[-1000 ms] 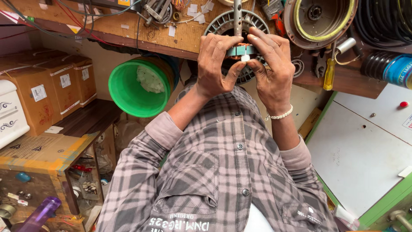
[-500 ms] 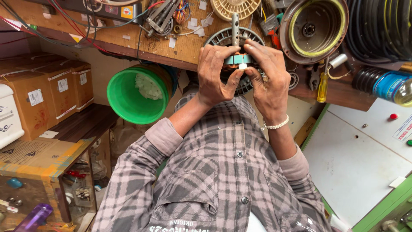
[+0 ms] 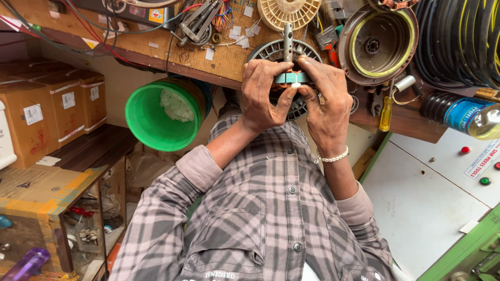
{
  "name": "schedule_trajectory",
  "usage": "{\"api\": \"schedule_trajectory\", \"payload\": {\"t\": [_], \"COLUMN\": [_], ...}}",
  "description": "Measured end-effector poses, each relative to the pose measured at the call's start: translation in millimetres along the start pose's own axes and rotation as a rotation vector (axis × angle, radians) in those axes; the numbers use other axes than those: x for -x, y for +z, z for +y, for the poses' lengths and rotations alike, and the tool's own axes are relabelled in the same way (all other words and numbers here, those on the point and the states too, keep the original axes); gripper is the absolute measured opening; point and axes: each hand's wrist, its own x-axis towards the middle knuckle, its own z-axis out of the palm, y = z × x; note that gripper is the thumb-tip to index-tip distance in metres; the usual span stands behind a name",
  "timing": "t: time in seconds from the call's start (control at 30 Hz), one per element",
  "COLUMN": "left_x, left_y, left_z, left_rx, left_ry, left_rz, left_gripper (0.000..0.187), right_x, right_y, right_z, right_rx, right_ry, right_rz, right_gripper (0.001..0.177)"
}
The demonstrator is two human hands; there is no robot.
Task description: The person inserts small white rectangular spacers into the slots of a motor armature while using pliers to press them into place. The person repeats this process for multiple slots around the armature.
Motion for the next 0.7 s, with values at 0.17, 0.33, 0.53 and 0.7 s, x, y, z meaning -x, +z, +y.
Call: {"api": "schedule_trajectory", "payload": {"t": [0.17,0.33,0.53,0.7], "left_x": [-2,4,23,26], "left_y": [-2,-9,-8,-4], "left_z": [-2,-1,-8,-18], "left_rx": [0.047,0.087,0.08,0.08], "left_ry": [-0.015,0.042,0.161,0.237], "left_rz": [-0.015,-0.022,-0.006,-0.007], "left_gripper": [0.036,0.04,0.046,0.044], "right_x": [-1,11,42,50], "right_y": [2,0,1,9], "right_z": [4,3,5,10], "right_rx": [0.009,-0.002,0.071,0.093], "right_ry": [-0.014,-0.054,-0.073,-0.075], "right_rz": [0.008,0.003,0.02,0.056], "right_gripper": [0.039,0.043,0.044,0.044]}}
